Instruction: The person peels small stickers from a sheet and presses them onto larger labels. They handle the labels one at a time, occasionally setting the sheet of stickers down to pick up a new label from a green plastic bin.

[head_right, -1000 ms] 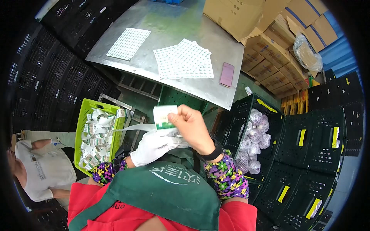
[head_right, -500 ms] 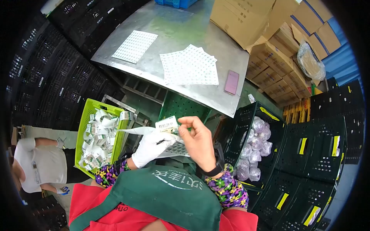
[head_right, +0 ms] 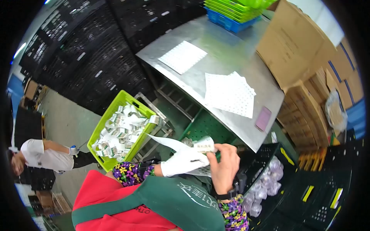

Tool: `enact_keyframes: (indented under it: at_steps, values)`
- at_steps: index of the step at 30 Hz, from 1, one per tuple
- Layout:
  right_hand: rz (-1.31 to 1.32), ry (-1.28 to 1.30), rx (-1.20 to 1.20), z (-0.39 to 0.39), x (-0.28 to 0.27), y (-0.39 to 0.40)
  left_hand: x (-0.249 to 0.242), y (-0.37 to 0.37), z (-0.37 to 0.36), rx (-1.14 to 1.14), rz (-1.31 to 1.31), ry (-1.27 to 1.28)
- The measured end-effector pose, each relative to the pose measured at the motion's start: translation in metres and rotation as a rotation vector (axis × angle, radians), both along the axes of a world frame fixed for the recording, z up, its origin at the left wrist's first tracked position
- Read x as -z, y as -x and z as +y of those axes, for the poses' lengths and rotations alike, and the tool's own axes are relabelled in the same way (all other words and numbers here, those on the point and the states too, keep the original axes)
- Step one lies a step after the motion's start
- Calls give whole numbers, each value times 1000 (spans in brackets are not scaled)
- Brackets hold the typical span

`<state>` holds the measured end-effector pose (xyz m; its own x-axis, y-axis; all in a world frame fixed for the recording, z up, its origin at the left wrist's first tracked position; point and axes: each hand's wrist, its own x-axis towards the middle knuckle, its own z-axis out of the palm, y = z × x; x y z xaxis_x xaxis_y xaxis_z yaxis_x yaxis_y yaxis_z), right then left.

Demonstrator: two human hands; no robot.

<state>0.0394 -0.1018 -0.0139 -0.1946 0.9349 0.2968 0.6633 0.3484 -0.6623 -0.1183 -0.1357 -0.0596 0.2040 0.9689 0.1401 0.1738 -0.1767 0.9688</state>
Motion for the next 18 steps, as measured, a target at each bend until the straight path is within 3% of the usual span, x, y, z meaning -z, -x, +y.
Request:
enact_keyframes:
  at_steps: [1,3,5,7,9,11,13,15,18]
  values:
    - [-13,-15,43,3,-2,-1,1,1,1,-12,-47,-27]
    - [70,384,-43,16,18,-25,-11,8,5,6,-61,-3]
    - [531,881,-186,22,30,-40,-13,10,7,108,-39,-23]
    - [413,867,-171,23,9,-24,-16,8,5,138,-33,-30]
    - [485,764,-133,31,-2,-15,-12,2,3,162,-14,59]
    - [648,708,-29,42,-16,-10,-14,0,2,189,-30,186]
    - [868,671,-5,51,-12,-9,-16,-1,-1,225,104,198]
    - [975,676,-21,58,-2,-14,-7,-4,-4,231,38,168]
    - [821,674,71,56,4,-29,-13,-6,-2,122,-39,112]
